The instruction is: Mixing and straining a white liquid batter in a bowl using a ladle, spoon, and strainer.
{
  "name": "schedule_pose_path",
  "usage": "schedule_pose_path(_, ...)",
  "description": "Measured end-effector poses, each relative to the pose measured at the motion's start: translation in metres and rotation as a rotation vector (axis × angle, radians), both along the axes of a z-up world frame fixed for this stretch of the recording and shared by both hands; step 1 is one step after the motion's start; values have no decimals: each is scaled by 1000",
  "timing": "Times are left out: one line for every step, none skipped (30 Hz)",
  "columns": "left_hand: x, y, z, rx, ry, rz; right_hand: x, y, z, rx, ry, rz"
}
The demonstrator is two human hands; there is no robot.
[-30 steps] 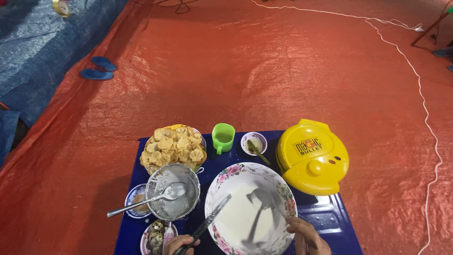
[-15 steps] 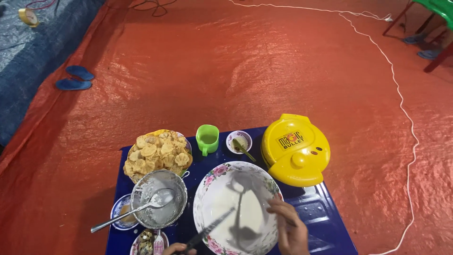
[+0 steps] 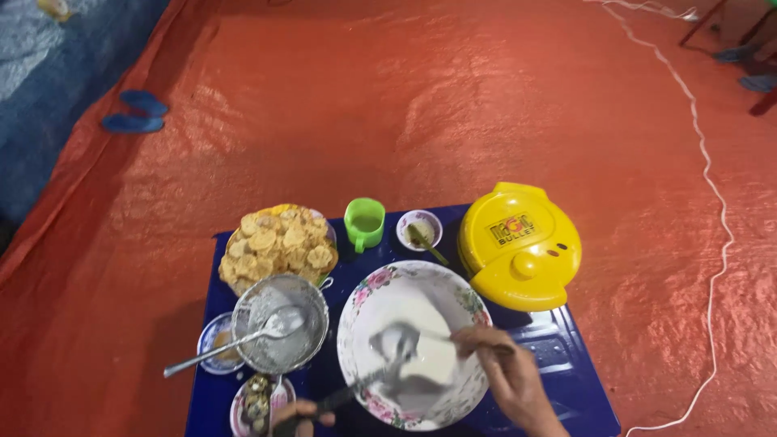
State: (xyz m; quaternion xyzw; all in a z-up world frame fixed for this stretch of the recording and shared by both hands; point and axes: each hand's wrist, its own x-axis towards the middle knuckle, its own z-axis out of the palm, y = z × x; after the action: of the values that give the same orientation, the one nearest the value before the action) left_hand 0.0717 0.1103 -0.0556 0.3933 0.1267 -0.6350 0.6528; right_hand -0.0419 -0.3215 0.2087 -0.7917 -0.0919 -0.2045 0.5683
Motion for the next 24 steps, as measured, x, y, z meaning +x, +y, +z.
schedule_pose_path(-15,-47,53,3,13,14,3,1,2,3,13,14)
schedule_pose_path(-45,-88,115,280,-742,552,6,3,4,-66,-63,-2)
schedule_pose_path(-91,-119,181,579,-1497,1079,9,5,6,-133,-140,-17)
schedule_pose_path(-86,-119,192,595,-1490,1077,12,5,3,-127,-130,-8)
schedule_pose_path(-81,-120,204,588,-1609,970,14,5,1,-212,-153,-3)
schedule_pose_path(-74,-122,214,575,-1720,858,17,3,-2,-300,-176,2)
schedule_pose_path(-75,-125,209,586,-1711,857,15,5,3,-297,-167,11)
schedule_pose_path(-75,-129,204,561,-1723,810,13,5,9,-354,-188,36)
schedule_pose_path(-74,-133,200,534,-1734,762,12,5,15,-411,-210,61)
schedule_pose_path(-77,-138,200,540,-1726,762,5,1,15,-411,-203,67)
schedule_pose_path(-79,-142,200,474,-1781,728,-1,-3,16,-516,-149,50)
schedule_pose_path(-81,-147,201,406,-1835,693,-7,-8,17,-622,-95,35)
schedule_pose_path(-86,-146,207,413,-1828,695,-17,-13,18,-621,-90,42)
schedule_pose_path(-89,-145,212,385,-1863,598,-26,-19,19,-630,-47,40)
schedule_pose_path(-92,-145,218,356,-1894,501,-34,-24,20,-638,-4,39)
schedule_pose_path(-95,-140,220,363,-1890,501,-40,-27,20,-637,-1,45)
schedule_pose_path(-99,-136,222,338,-1864,457,-46,-31,21,-537,45,40)
schedule_pose_path(-102,-133,224,311,-1840,414,-53,-34,21,-437,90,32)
schedule_pose_path(-105,-127,228,315,-1838,414,-54,-29,26,-436,92,36)
schedule_pose_path(-108,-122,233,339,-1834,413,-55,-24,30,-264,216,-37)
schedule_pose_path(-111,-116,238,362,-1829,412,-57,-19,35,-91,338,-109)
schedule_pose_path(-113,-110,235,367,-1826,409,-51,-12,27,-88,342,-107)
schedule_pose_path(-114,-104,233,402,-1845,478,-45,-6,19,60,358,-192)
schedule_pose_path(-115,-98,230,439,-1864,548,-38,0,12,208,372,-276)
